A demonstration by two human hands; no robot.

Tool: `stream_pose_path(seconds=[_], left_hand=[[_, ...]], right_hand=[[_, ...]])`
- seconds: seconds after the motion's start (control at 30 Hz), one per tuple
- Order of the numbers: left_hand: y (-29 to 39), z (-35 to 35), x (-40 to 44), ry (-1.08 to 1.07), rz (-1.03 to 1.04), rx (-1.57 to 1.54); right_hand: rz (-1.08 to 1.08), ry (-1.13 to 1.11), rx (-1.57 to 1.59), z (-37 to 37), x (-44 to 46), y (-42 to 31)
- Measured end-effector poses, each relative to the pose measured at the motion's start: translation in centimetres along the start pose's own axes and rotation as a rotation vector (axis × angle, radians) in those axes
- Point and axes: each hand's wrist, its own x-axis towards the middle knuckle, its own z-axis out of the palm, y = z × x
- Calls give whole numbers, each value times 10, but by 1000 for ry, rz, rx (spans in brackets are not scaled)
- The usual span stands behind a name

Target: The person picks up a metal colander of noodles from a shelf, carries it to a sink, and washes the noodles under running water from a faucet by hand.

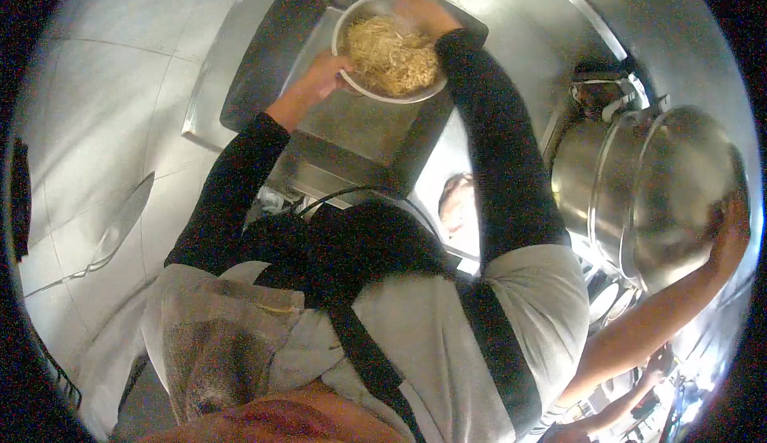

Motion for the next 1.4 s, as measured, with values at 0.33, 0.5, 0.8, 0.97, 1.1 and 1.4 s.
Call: stream_pose_path(seconds=[0.33,0.5,0.8,0.97,1.1,1.4], left_hand=[[0,21,3,-61,-47,-115],[-3,46,-3,-30,22,-76],[10,37,-15,70,171,-52],[9,27,-3,235,161,3],[6,23,2,207,163,-113],[11,24,-1,158,129,-171]], right_hand=[[-28,-28,137,-8,-64,-42],[47,134,176,32,2,6],[103,368,-202,39,-69,-52],[134,296,54,-3,-12,3],[-161,269,47,-33,-9,-7],[-678,341,-600,-39,40,48]])
